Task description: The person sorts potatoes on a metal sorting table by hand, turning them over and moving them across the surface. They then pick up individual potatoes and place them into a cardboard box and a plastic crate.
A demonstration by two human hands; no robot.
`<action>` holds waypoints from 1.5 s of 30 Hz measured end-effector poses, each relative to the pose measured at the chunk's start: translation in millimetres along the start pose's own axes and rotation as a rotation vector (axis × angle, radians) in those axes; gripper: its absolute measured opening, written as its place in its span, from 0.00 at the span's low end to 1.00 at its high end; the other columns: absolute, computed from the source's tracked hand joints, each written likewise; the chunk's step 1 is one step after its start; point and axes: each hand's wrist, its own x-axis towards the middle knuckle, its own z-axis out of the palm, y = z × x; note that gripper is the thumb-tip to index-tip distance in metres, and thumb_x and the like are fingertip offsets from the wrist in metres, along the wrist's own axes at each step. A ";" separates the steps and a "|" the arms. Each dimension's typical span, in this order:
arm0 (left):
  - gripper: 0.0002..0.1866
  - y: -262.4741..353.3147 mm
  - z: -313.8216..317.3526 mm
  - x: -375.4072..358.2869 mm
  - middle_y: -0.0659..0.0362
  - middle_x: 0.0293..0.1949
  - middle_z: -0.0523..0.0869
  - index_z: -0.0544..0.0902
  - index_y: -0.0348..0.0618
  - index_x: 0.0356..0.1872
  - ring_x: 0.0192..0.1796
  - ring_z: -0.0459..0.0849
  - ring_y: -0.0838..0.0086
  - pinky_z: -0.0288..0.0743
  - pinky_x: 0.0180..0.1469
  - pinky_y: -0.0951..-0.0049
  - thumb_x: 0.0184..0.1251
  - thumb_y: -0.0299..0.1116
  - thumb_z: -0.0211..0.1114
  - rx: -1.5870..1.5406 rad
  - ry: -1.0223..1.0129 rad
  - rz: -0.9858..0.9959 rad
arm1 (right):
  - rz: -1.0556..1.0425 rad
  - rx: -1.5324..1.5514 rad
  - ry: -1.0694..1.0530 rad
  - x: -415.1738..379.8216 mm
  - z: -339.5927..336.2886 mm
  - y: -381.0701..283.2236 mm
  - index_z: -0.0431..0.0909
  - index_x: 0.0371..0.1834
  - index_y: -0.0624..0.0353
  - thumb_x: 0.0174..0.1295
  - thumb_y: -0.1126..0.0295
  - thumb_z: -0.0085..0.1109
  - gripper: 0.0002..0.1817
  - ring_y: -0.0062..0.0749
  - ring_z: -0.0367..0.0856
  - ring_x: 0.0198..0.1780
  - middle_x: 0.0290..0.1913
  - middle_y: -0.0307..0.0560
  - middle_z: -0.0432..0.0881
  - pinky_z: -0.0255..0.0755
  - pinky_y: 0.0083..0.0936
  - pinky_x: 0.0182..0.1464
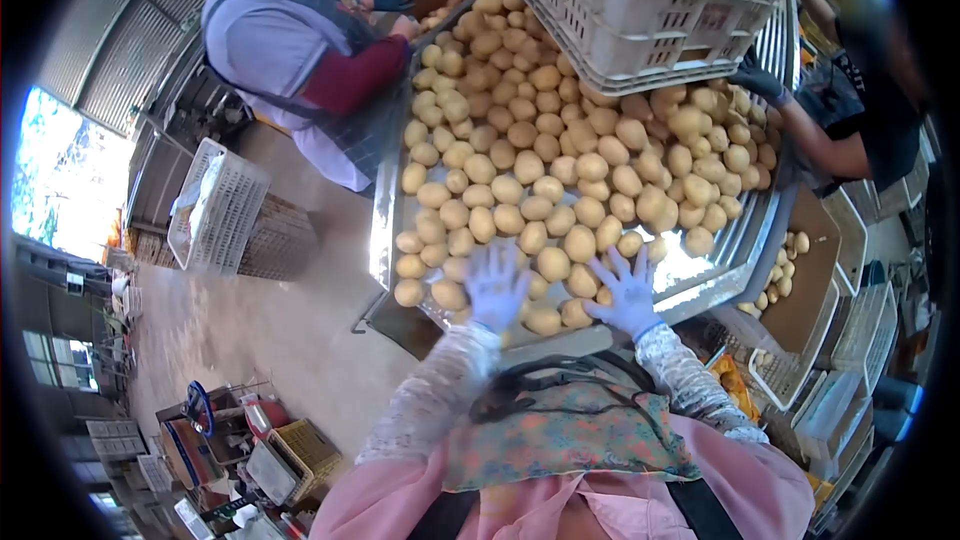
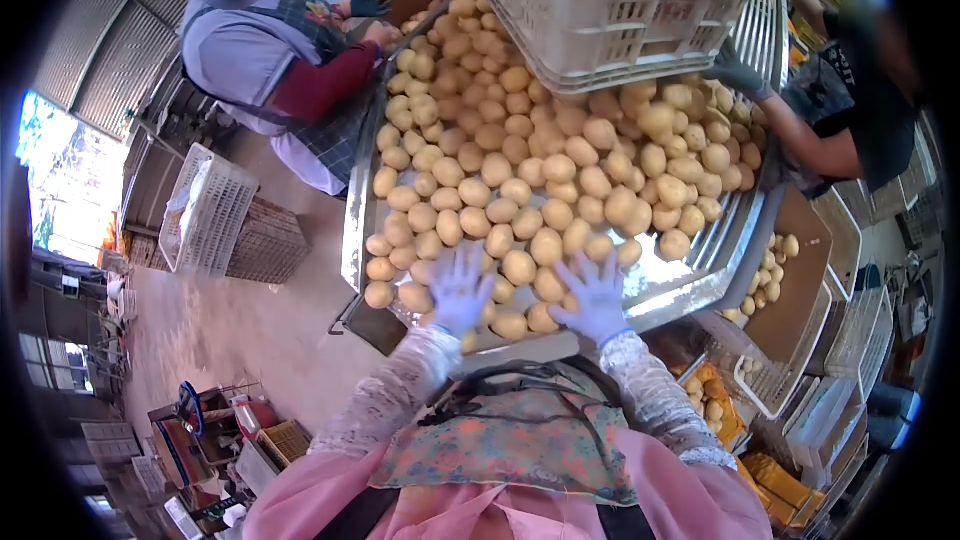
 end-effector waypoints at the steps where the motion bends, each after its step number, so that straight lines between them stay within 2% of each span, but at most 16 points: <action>1: 0.35 10.9 -4.0 1.1 0.40 0.71 0.71 0.71 0.47 0.73 0.71 0.68 0.42 0.52 0.75 0.37 0.71 0.56 0.59 -0.052 0.014 0.035 | -0.074 -0.042 -0.017 1.2 2.5 0.9 0.78 0.68 0.29 0.46 0.41 0.71 0.40 0.79 0.47 0.78 0.77 0.50 0.64 0.43 0.73 0.75; 2: 0.36 19.3 -17.8 1.3 0.41 0.71 0.72 0.71 0.47 0.73 0.71 0.68 0.43 0.52 0.75 0.37 0.70 0.56 0.59 -0.102 0.034 0.072 | -0.115 -0.026 0.019 0.4 -0.4 5.9 0.80 0.65 0.30 0.48 0.43 0.71 0.36 0.75 0.49 0.78 0.75 0.48 0.67 0.45 0.72 0.75; 3: 0.36 19.9 -33.8 -0.9 0.41 0.71 0.72 0.71 0.47 0.73 0.71 0.68 0.43 0.52 0.75 0.37 0.70 0.56 0.59 -0.095 0.058 0.068 | -0.180 -0.041 0.072 -3.1 2.8 18.7 0.83 0.61 0.34 0.48 0.44 0.71 0.33 0.69 0.55 0.77 0.74 0.49 0.69 0.48 0.69 0.76; 5: 0.37 15.0 -59.1 -18.9 0.42 0.70 0.71 0.72 0.44 0.72 0.72 0.68 0.43 0.53 0.74 0.38 0.68 0.56 0.61 -0.131 -0.006 0.226 | -0.204 0.015 0.120 -9.6 0.8 26.0 0.84 0.57 0.38 0.48 0.48 0.71 0.29 0.62 0.64 0.73 0.71 0.50 0.72 0.55 0.60 0.75; 7: 0.39 -1.0 -66.0 -32.6 0.44 0.71 0.71 0.73 0.44 0.71 0.72 0.68 0.45 0.54 0.74 0.38 0.64 0.57 0.65 -0.164 0.009 0.251 | -0.177 0.054 0.129 -7.2 -4.9 18.8 0.85 0.56 0.40 0.48 0.51 0.71 0.28 0.58 0.68 0.70 0.70 0.51 0.73 0.59 0.56 0.73; 9: 0.39 -6.8 -70.5 -44.7 0.44 0.70 0.71 0.74 0.43 0.69 0.72 0.67 0.42 0.54 0.74 0.37 0.62 0.57 0.66 -0.058 -0.074 0.223 | -0.136 0.088 0.128 -10.7 -9.1 14.0 0.85 0.56 0.41 0.49 0.53 0.71 0.27 0.55 0.71 0.67 0.68 0.52 0.74 0.62 0.52 0.72; 11: 0.39 -4.6 -65.6 -45.5 0.45 0.69 0.72 0.75 0.42 0.68 0.71 0.66 0.40 0.55 0.73 0.37 0.60 0.57 0.67 -0.051 -0.034 0.203 | -0.141 0.081 0.150 -7.9 -12.0 11.6 0.85 0.55 0.42 0.48 0.55 0.70 0.26 0.54 0.74 0.66 0.67 0.53 0.76 0.65 0.50 0.70; 21: 0.40 -5.4 -54.8 -43.0 0.47 0.68 0.74 0.74 0.42 0.69 0.73 0.64 0.40 0.51 0.74 0.33 0.62 0.59 0.66 -0.074 -0.031 0.215 | -0.071 0.133 0.120 -10.0 -17.0 10.1 0.86 0.49 0.44 0.53 0.55 0.71 0.19 0.51 0.75 0.65 0.66 0.52 0.77 0.68 0.49 0.68; 26: 0.39 -2.8 -63.1 -39.3 0.47 0.70 0.72 0.74 0.43 0.69 0.72 0.65 0.40 0.51 0.73 0.33 0.61 0.56 0.67 -0.125 -0.043 0.252 | -0.047 0.155 0.088 -12.1 -12.2 15.9 0.86 0.50 0.44 0.53 0.55 0.71 0.20 0.53 0.75 0.66 0.67 0.51 0.77 0.68 0.47 0.68; 28: 0.40 -5.7 -55.8 -40.1 0.48 0.72 0.71 0.73 0.46 0.71 0.74 0.64 0.42 0.50 0.74 0.33 0.61 0.57 0.67 -0.241 -0.041 0.407 | -0.035 0.143 0.072 -12.6 -13.1 14.1 0.86 0.50 0.44 0.53 0.54 0.71 0.21 0.53 0.75 0.65 0.68 0.51 0.77 0.68 0.47 0.68; 35: 0.40 -6.7 -47.9 -42.1 0.48 0.73 0.71 0.72 0.48 0.73 0.74 0.66 0.47 0.48 0.75 0.34 0.62 0.56 0.66 -0.218 -0.115 0.389 | 0.001 0.091 0.080 -13.9 -12.6 11.7 0.86 0.51 0.43 0.55 0.53 0.70 0.20 0.51 0.75 0.65 0.68 0.49 0.76 0.67 0.47 0.68; 41: 0.38 -7.5 -47.7 -41.2 0.46 0.72 0.72 0.72 0.49 0.73 0.72 0.69 0.47 0.49 0.75 0.36 0.64 0.54 0.64 -0.217 -0.105 0.398 | 0.010 0.101 0.049 -12.0 -12.3 9.2 0.83 0.55 0.42 0.55 0.55 0.68 0.22 0.50 0.74 0.66 0.69 0.49 0.75 0.66 0.46 0.68; 43: 0.37 -7.0 -46.2 -42.7 0.46 0.72 0.71 0.71 0.50 0.74 0.72 0.69 0.48 0.50 0.76 0.37 0.65 0.53 0.64 -0.227 -0.099 0.393 | 0.033 0.078 0.074 -12.4 -15.2 7.0 0.86 0.49 0.43 0.54 0.60 0.69 0.18 0.53 0.76 0.64 0.67 0.51 0.77 0.69 0.47 0.66; 45: 0.36 -8.8 -44.4 -44.0 0.46 0.72 0.71 0.72 0.50 0.74 0.72 0.69 0.48 0.50 0.76 0.37 0.65 0.52 0.64 -0.206 -0.067 0.400 | 0.023 0.070 0.089 -11.2 -12.7 7.0 0.86 0.49 0.43 0.54 0.60 0.69 0.18 0.52 0.76 0.64 0.67 0.51 0.77 0.70 0.47 0.66</action>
